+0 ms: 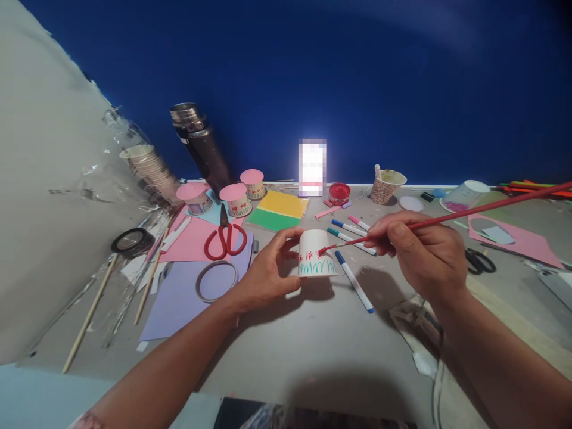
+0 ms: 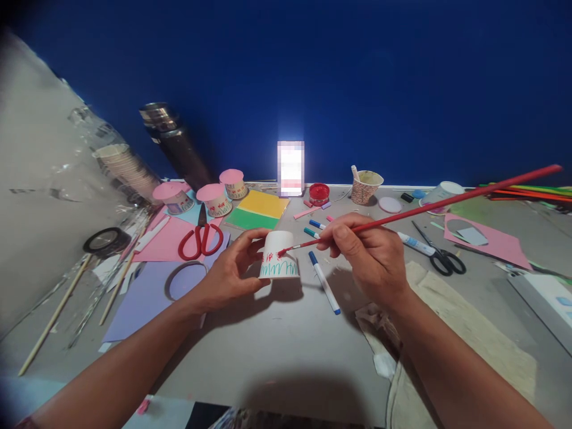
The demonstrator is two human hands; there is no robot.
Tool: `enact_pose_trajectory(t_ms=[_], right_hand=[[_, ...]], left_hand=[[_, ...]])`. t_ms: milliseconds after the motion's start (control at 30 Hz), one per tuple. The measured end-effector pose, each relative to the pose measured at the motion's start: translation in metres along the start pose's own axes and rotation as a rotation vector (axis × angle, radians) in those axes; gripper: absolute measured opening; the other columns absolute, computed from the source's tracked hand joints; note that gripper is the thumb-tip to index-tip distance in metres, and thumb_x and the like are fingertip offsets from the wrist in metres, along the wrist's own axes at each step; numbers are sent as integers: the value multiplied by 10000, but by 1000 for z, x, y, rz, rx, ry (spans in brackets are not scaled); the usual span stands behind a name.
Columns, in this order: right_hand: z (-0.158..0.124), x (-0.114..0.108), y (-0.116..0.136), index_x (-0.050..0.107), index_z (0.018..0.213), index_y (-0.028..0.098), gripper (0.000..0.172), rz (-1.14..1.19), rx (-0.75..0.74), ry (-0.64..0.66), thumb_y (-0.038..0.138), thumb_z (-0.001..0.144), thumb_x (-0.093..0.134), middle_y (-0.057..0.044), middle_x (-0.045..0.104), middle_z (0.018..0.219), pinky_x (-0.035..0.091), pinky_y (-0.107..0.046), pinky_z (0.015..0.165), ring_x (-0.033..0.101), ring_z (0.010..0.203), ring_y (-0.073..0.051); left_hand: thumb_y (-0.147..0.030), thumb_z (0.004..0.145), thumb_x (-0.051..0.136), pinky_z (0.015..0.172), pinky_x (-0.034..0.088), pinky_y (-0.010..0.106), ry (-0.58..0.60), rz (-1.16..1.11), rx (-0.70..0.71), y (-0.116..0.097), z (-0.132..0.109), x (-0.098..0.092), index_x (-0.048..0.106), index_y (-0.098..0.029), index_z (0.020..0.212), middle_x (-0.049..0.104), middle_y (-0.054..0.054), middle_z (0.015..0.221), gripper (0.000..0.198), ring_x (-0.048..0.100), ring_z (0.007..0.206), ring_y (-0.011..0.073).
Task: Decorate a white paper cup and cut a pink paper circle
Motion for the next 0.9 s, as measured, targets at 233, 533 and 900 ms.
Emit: enact_pose_trajectory(t_ms=[233,533,900], right_hand=[[0,-2,1,834,911,242,270,21,1,-13,394,1064,671,-29,778,799,538,-266,571,664,664,-143],[0,1,3,837,906,244,264,40,-1,16,394,1059,682,-28,781,786,538,-260,573,667,654,-138],[0,-8,1,834,893,245,273,66,25,-90,428,1043,697,-49,782,789,520,-289,535,699,671,-176]], left_hand=[[-184,822,849,1198,489,519,4,-9,0,0,-1,0,554,-321,1470,593,107,1528,724,584,1436,337],[-165,801,862,1173,513,507,2,-22,9,-1,1,0,568,-317,1440,590,106,1511,719,602,1405,336],[-154,823,838,1195,485,524,4,3,14,0,-1,-1,550,-321,1458,581,107,1514,718,577,1428,334]])
Point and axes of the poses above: each hand's wrist, its own z-axis towards the middle knuckle, its own x-axis out of the palm, y = z × x, the point moved 8 cm from there along z, towards the middle knuckle
